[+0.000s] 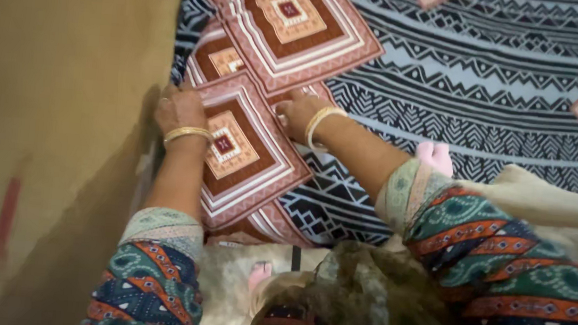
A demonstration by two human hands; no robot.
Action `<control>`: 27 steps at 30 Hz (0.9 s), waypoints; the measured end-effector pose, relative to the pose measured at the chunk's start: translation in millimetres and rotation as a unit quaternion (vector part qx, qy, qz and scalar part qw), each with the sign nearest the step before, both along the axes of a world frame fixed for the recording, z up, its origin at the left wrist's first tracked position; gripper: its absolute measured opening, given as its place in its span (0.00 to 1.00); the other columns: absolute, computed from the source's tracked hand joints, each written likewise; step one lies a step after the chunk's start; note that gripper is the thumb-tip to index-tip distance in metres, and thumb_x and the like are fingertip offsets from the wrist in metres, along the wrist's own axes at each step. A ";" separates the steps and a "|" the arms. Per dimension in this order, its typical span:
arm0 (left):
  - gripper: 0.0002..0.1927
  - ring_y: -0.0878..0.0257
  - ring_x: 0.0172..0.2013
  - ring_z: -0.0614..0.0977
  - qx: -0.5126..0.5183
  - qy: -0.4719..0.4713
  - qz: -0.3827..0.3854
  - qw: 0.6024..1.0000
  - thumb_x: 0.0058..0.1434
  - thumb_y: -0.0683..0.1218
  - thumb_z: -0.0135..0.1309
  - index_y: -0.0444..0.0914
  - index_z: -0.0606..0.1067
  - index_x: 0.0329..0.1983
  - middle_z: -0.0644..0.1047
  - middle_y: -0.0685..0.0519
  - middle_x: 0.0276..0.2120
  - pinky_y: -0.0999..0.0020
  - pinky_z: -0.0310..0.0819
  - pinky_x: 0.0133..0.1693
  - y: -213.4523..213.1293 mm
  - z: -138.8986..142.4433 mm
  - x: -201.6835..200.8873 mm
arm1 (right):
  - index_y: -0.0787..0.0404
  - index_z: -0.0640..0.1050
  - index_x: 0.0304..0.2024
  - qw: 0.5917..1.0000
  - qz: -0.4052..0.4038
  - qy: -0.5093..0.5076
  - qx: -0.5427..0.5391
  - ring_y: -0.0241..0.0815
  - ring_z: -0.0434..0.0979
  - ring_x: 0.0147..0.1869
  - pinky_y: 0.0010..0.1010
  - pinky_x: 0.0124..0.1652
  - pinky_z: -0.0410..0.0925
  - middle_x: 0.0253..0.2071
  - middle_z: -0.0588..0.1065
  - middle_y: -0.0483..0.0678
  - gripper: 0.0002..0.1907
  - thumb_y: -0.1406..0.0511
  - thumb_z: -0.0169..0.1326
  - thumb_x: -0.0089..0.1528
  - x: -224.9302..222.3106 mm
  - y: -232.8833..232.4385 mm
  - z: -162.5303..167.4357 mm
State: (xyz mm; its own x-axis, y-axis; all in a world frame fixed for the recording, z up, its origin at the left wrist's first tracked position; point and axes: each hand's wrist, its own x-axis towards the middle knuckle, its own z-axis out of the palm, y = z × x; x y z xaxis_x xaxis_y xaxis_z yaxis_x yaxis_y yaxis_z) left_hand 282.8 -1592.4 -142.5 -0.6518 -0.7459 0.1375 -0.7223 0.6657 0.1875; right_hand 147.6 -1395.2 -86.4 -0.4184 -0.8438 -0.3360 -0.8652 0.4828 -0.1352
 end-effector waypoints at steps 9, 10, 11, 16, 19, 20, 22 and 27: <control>0.28 0.39 0.53 0.77 0.043 0.060 -0.073 0.995 0.52 0.54 0.67 0.40 0.74 0.54 0.70 0.37 0.58 0.48 0.76 0.49 22.9 88.3 -81.8 | 0.50 0.77 0.59 0.986 0.072 0.126 0.077 0.60 0.73 0.63 0.47 0.59 0.68 0.63 0.70 0.56 0.26 0.56 0.63 0.58 -90.3 -42.5 150.7; 0.29 0.38 0.51 0.77 0.049 0.072 -0.077 0.993 0.51 0.54 0.68 0.39 0.73 0.54 0.69 0.36 0.59 0.47 0.75 0.49 23.4 98.8 -90.1 | 0.50 0.77 0.59 0.984 0.087 0.133 0.086 0.60 0.73 0.63 0.47 0.59 0.68 0.63 0.70 0.56 0.27 0.56 0.64 0.57 -99.1 -47.2 162.2; 0.29 0.38 0.53 0.77 0.064 0.069 -0.078 0.993 0.53 0.54 0.67 0.40 0.73 0.55 0.70 0.36 0.58 0.47 0.75 0.50 23.2 108.4 -98.7 | 0.50 0.77 0.59 0.980 0.101 0.141 0.096 0.59 0.73 0.63 0.47 0.59 0.68 0.63 0.70 0.56 0.28 0.55 0.65 0.56 -109.1 -52.3 173.0; 0.26 0.39 0.57 0.75 0.096 0.084 -0.086 0.988 0.55 0.54 0.66 0.41 0.75 0.55 0.71 0.37 0.58 0.48 0.74 0.55 30.1 126.9 -146.1 | 0.53 0.80 0.57 0.970 0.103 0.138 0.173 0.55 0.78 0.60 0.45 0.59 0.70 0.56 0.79 0.52 0.29 0.51 0.66 0.55 -167.2 -81.2 220.1; 0.26 0.39 0.57 0.75 0.101 0.058 -0.083 0.990 0.56 0.52 0.64 0.43 0.74 0.57 0.70 0.40 0.60 0.47 0.74 0.55 33.3 115.5 -174.7 | 0.50 0.79 0.59 0.984 0.058 0.099 0.134 0.54 0.79 0.59 0.45 0.57 0.71 0.56 0.78 0.52 0.32 0.52 0.68 0.52 -204.2 -84.5 233.1; 0.29 0.39 0.57 0.74 0.102 0.040 -0.077 0.991 0.56 0.53 0.64 0.43 0.73 0.59 0.70 0.39 0.59 0.46 0.73 0.55 34.2 110.0 -186.7 | 0.50 0.78 0.59 0.989 0.034 0.075 0.120 0.54 0.79 0.58 0.45 0.56 0.72 0.56 0.78 0.52 0.33 0.53 0.67 0.52 -218.2 -82.1 233.8; 0.35 0.39 0.58 0.73 0.106 -0.001 -0.063 0.992 0.54 0.55 0.66 0.43 0.70 0.63 0.69 0.39 0.59 0.44 0.71 0.54 38.5 96.1 -207.5 | 0.51 0.77 0.59 0.993 0.009 0.044 0.107 0.53 0.79 0.58 0.44 0.56 0.72 0.56 0.78 0.51 0.34 0.52 0.68 0.52 -246.4 -73.5 226.8; 0.31 0.39 0.64 0.69 0.117 -0.095 -0.095 0.984 0.58 0.57 0.63 0.46 0.70 0.64 0.64 0.46 0.67 0.41 0.68 0.59 58.5 58.7 -275.6 | 0.56 0.83 0.53 0.988 0.021 0.021 0.154 0.53 0.81 0.57 0.46 0.57 0.72 0.55 0.80 0.51 0.27 0.51 0.64 0.55 -348.5 -49.9 186.1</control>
